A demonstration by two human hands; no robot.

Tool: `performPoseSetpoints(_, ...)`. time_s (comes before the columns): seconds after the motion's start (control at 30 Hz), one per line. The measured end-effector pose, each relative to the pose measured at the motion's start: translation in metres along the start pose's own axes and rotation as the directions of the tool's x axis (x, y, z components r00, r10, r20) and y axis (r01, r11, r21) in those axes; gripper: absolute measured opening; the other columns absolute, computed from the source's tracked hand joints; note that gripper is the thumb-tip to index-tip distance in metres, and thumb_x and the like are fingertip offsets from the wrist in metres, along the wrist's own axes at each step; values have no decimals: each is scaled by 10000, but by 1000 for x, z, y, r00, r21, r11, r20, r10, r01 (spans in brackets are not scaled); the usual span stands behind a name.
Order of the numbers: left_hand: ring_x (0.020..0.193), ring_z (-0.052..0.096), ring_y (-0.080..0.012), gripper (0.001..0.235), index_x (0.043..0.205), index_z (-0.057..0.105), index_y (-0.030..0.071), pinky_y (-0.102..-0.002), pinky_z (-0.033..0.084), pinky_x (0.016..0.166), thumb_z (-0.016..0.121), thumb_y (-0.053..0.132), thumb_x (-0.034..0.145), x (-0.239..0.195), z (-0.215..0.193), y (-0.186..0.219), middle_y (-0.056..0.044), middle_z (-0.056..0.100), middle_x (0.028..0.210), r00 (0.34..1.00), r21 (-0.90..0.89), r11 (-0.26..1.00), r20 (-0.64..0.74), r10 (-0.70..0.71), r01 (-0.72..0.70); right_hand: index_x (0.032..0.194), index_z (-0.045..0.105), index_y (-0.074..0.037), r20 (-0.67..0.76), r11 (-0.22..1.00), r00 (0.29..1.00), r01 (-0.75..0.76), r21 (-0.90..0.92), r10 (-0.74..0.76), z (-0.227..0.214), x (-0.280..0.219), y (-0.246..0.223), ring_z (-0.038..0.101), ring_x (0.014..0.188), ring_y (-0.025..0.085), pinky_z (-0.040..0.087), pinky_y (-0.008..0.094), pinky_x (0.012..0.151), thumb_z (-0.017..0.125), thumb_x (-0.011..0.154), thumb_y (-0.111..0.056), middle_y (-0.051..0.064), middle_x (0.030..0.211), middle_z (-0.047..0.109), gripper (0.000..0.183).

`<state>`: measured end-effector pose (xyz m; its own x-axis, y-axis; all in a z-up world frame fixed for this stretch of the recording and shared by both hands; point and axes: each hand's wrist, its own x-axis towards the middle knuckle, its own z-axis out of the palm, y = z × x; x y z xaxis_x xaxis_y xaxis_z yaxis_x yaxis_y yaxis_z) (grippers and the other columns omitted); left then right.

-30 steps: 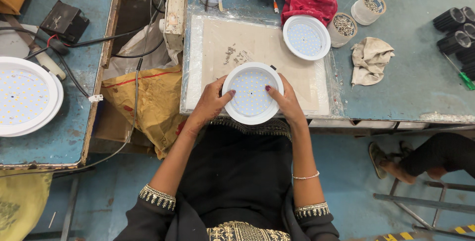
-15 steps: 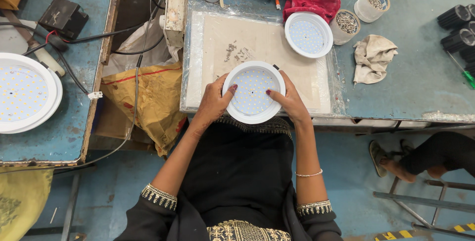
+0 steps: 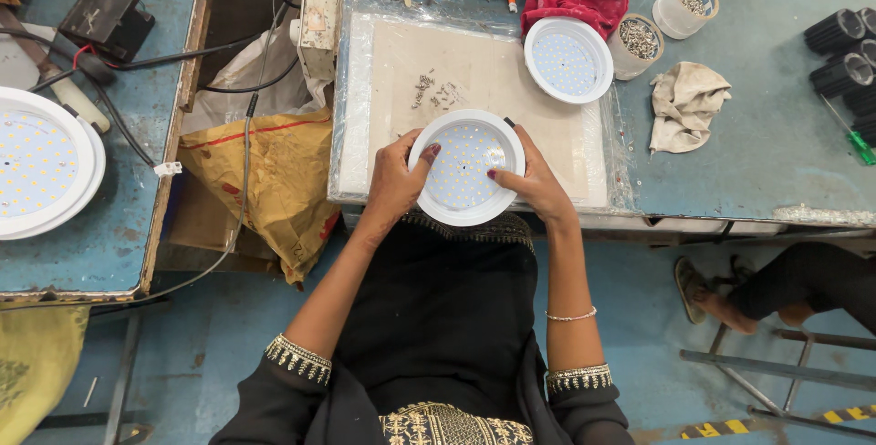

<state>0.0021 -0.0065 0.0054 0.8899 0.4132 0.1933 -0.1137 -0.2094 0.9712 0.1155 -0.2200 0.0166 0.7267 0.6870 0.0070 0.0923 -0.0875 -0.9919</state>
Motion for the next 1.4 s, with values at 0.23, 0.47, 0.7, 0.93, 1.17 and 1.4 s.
performPoseSetpoints(0.23,674,685,-120,244,1044,741,12,-295,525,625,699,226,934,4,3,14,-104,755,770,994,20,995,-42,-99,100,1468,446,10,20,1000,1000,8,-28,-7,-1,0,-3,569,1185,182,469,323,1039,761,757,-135,105,1247,601,791)
performPoseSetpoints(0.47,635,634,-93,273,998,763,-3,-283,494,584,719,259,935,7,1,8,-93,738,715,994,-12,994,-13,-111,110,1459,455,-4,-1,999,1000,12,-39,-12,3,-2,-6,563,1228,165,448,309,1066,768,818,-205,95,1290,614,741)
performPoseSetpoints(0.7,764,674,-87,330,1085,752,-26,-270,548,678,706,273,952,9,-6,-11,-100,775,837,995,-107,993,88,-37,47,1266,615,-4,-124,999,992,-23,26,26,14,6,6,627,1011,130,518,277,894,710,933,-266,63,1080,685,434)
performPoseSetpoints(0.93,821,709,-123,321,1134,729,-28,-291,559,750,685,230,948,8,-11,-11,-120,782,905,991,-88,995,130,-40,52,1178,664,-6,-186,997,980,-72,-37,64,15,9,8,646,911,122,528,267,803,711,941,-283,69,983,696,368)
performPoseSetpoints(1.17,827,710,-137,303,1127,728,-34,-302,553,766,685,191,929,9,-14,-10,-136,783,914,989,-61,998,146,17,-8,1213,667,-9,-192,998,979,-59,32,64,20,9,4,667,935,116,541,264,834,715,932,-276,67,1017,721,391)
performPoseSetpoints(1.4,814,716,-150,299,1121,733,-28,-306,554,752,691,195,926,10,-12,-10,-144,784,903,992,-35,999,128,-6,11,1215,666,-9,-189,998,981,-38,55,48,22,9,2,661,940,99,538,256,838,701,957,-241,60,1031,722,349)
